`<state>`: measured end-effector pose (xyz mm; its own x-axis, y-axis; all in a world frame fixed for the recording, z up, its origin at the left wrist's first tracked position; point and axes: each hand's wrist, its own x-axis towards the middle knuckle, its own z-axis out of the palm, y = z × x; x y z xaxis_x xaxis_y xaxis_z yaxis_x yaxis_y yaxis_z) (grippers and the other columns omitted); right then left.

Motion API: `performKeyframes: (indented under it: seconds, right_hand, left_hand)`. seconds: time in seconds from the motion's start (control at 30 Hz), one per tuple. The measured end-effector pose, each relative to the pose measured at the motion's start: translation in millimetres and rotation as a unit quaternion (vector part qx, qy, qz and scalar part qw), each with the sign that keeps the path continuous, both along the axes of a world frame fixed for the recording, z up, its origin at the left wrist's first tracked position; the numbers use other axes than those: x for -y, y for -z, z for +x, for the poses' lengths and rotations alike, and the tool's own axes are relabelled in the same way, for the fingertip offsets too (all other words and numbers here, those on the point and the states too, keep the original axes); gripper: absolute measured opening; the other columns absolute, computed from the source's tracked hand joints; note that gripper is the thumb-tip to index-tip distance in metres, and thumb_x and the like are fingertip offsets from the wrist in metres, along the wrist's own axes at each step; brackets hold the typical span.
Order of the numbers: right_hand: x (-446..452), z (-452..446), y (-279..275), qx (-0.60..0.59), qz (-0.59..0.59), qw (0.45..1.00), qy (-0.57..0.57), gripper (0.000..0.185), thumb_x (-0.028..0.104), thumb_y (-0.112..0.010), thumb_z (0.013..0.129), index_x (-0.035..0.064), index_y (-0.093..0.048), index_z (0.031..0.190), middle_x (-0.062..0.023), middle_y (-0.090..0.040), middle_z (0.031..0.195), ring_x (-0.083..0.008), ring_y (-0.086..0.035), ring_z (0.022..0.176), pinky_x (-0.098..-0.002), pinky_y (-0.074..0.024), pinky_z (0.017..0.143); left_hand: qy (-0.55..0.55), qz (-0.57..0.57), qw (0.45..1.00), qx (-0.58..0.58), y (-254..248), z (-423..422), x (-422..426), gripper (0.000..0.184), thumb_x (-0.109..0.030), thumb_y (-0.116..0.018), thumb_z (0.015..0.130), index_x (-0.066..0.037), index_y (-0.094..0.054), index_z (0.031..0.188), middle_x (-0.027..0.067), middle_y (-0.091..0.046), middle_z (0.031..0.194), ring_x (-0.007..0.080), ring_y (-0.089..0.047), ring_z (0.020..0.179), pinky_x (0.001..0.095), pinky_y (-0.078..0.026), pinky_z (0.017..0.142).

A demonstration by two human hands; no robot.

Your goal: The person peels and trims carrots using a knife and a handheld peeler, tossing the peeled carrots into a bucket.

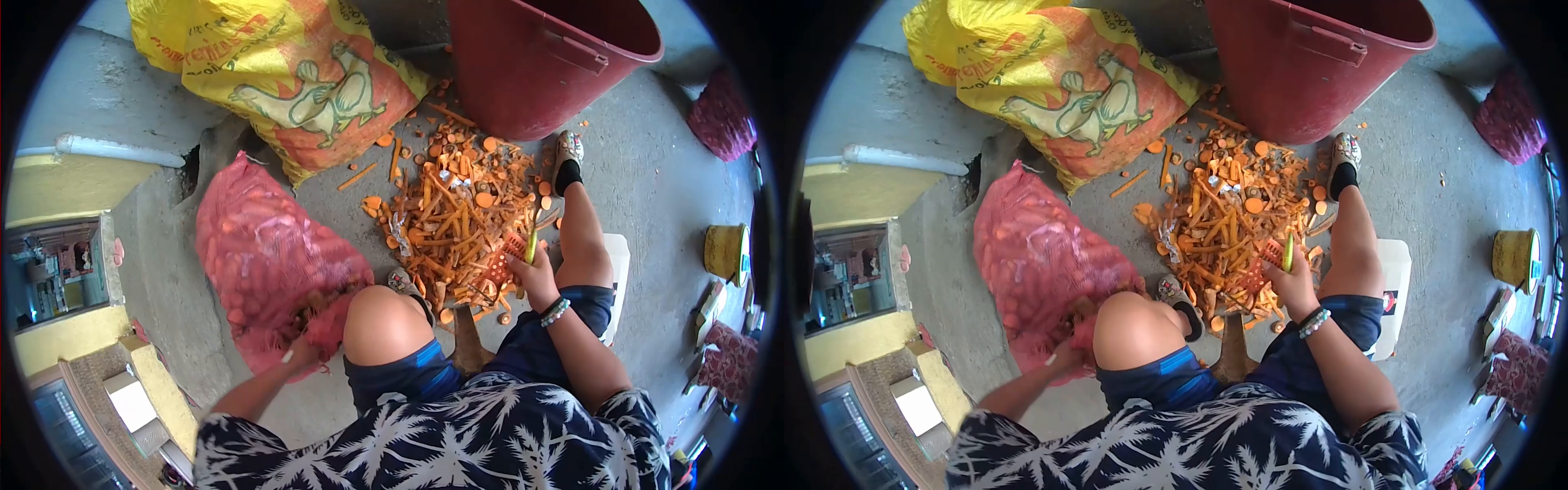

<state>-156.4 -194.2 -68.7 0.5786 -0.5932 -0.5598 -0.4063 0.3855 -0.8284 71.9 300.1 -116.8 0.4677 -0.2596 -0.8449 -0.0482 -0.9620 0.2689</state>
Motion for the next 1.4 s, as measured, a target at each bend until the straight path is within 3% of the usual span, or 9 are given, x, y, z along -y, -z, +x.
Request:
performKeyframes:
  seconds: [0.07, 0.1, 0.17, 0.3, 0.47, 0.8, 1.07, 1.27, 1.4]
  right_hand:
    - [8, -1, -6, 0.046, 0.009, 0.998, 0.045, 0.038, 0.004, -0.058, 0.082, 0.0036, -0.045, 0.118, 0.0013, -0.056, 0.084, -0.0056, -0.052, 0.066, -0.0182, -0.0394, 0.052]
    - [12, 2, -8, 0.054, 0.006, 0.997, 0.059, 0.039, 0.004, -0.057, 0.083, 0.0041, -0.044, 0.119, 0.0008, -0.056, 0.084, -0.0052, -0.052, 0.063, -0.0172, -0.0378, 0.048]
    - [18, 7, 2, 0.052, 0.039, 0.996, 0.065, 0.036, 0.003, -0.058, 0.082, 0.0032, -0.046, 0.116, -0.0003, -0.056, 0.083, -0.0065, -0.053, 0.065, -0.0194, -0.0407, 0.053]
    - [17, 9, 7, 0.062, 0.005, 0.994, 0.086, 0.03, 0.004, -0.059, 0.082, 0.0026, -0.049, 0.111, -0.0019, -0.058, 0.085, -0.0084, -0.055, 0.067, -0.0216, -0.0431, 0.055]
    - [21, 14, 8, 0.084, 0.042, 0.99, 0.101, 0.031, 0.003, -0.059, 0.082, 0.0027, -0.048, 0.111, -0.0019, -0.059, 0.086, -0.0077, -0.055, 0.067, -0.0201, -0.0416, 0.053]
    - [7, 25, 10, 0.119, 0.174, 0.972, 0.102, 0.028, 0.004, -0.057, 0.084, 0.0047, -0.05, 0.11, -0.0002, -0.056, 0.076, -0.0063, -0.048, 0.055, -0.02, -0.037, 0.045]
    - [7, 27, 13, 0.123, 0.206, 0.962, 0.13, 0.028, 0.002, -0.056, 0.084, 0.0057, -0.05, 0.111, 0.0004, -0.057, 0.08, -0.006, -0.049, 0.053, -0.0194, -0.0373, 0.044]
    - [10, 28, 8, 0.112, 0.224, 0.962, 0.104, 0.026, 0.003, -0.057, 0.084, 0.0063, -0.048, 0.108, -0.0003, -0.055, 0.075, -0.0072, -0.047, 0.051, -0.0201, -0.0376, 0.044]
    - [10, 28, 11, 0.119, 0.22, 0.963, 0.103, 0.026, 0.004, -0.057, 0.084, 0.0059, -0.048, 0.108, -0.0001, -0.054, 0.075, -0.0068, -0.046, 0.05, -0.0202, -0.0365, 0.044]
  left_hand:
    - [-0.038, -0.03, 0.998, -0.033, 5, 31, 20, 0.023, -0.015, -0.05, 0.077, -0.001, -0.061, 0.091, 0.0191, -0.063, 0.083, 0.0282, -0.063, 0.078, 0.0415, -0.048, 0.065]
    - [0.2, 0.056, 0.978, 0.028, -95, 37, 136, 0.021, -0.015, -0.051, 0.076, -0.001, -0.062, 0.088, 0.0189, -0.064, 0.08, 0.029, -0.063, 0.078, 0.0423, -0.048, 0.065]
    - [0.122, -0.221, 0.965, 0.076, -98, 65, 183, 0.021, -0.013, -0.051, 0.078, -0.003, -0.062, 0.093, 0.0169, -0.063, 0.081, 0.028, -0.063, 0.076, 0.0398, -0.049, 0.067]
    - [-0.139, -0.254, 0.956, -0.046, -146, 107, 337, 0.028, -0.022, -0.046, 0.091, 0.0, -0.059, 0.101, 0.007, -0.062, 0.086, 0.0152, -0.061, 0.077, 0.031, -0.049, 0.069]
    - [0.183, -0.25, 0.911, 0.274, -140, 118, 413, 0.042, -0.035, -0.052, 0.089, 0.003, -0.056, 0.108, 0.009, -0.062, 0.093, 0.0158, -0.057, 0.087, 0.0295, -0.045, 0.079]
    - [0.449, -0.122, 0.878, 0.112, -26, 80, 413, 0.036, -0.034, -0.05, 0.087, -0.006, -0.061, 0.106, 0.0173, -0.059, 0.106, 0.0328, -0.057, 0.098, 0.0405, -0.042, 0.088]
    - [0.292, 0.063, 0.935, 0.193, 125, 77, 382, 0.043, -0.009, -0.054, 0.078, -0.007, -0.048, 0.12, 0.0128, -0.041, 0.132, 0.0286, -0.042, 0.12, 0.0445, -0.034, 0.1]
    - [0.364, 0.023, 0.861, 0.354, 79, 53, 388, 0.036, -0.017, -0.056, 0.076, -0.009, -0.056, 0.112, 0.0114, -0.041, 0.124, 0.0281, -0.042, 0.115, 0.0446, -0.031, 0.099]
    - [0.312, -0.139, 0.933, 0.116, 61, 104, 390, 0.059, -0.029, -0.065, 0.068, 0.0, -0.05, 0.118, 0.0171, -0.058, 0.109, 0.0257, -0.056, 0.101, 0.0359, -0.043, 0.087]
